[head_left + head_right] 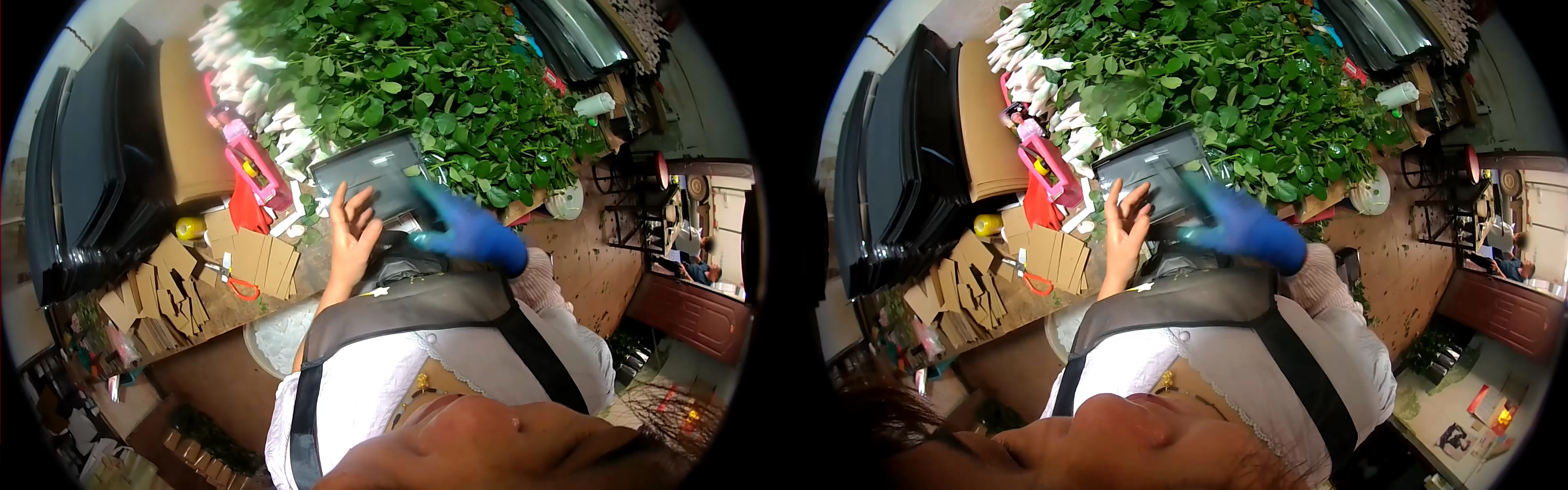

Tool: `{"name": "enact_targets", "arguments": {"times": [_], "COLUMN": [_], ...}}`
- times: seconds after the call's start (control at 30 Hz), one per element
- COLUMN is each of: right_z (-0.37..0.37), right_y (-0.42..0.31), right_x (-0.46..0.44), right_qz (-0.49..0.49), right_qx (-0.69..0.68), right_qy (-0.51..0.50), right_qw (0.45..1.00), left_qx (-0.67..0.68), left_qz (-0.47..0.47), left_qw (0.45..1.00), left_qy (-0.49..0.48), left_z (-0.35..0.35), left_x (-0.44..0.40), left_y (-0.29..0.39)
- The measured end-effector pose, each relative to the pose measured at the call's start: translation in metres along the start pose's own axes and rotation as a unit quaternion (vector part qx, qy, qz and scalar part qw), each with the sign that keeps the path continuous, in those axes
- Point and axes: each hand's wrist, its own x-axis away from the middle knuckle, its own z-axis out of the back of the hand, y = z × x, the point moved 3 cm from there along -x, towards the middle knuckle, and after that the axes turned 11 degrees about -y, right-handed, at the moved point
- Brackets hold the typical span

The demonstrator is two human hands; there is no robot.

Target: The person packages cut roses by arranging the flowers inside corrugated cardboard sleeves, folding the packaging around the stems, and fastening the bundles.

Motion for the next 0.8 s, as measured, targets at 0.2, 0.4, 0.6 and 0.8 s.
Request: {"name": "enact_targets", "arguments": {"times": [0.2,0.4,0.6,0.8], "right_z": [-0.026,-0.003,-0.03,-0.065], "right_y": [0.031,0.113,0.046,0.04], "right_x": [-0.088,-0.09,-0.064,-0.069], "right_qz": [0.148,-0.002,0.04,-0.029], "right_qx": [-0.097,-0.183,-0.32,-0.331], "right_qy": [0.081,0.226,0.044,-0.056], "right_qw": [0.981,0.957,0.945,0.941], "left_qx": [-0.06,-0.546,-0.585,-0.621], "left_qz": [-0.01,0.233,0.014,-0.071], "left_qw": [0.974,0.796,0.796,0.71], "left_qy": [0.22,0.117,0.153,0.324], "left_z": [0.076,0.133,0.16,0.253], "left_x": [0.02,0.04,0.001,-0.101], "left_y": [-0.005,-0.035,-0.025,0.057]}}
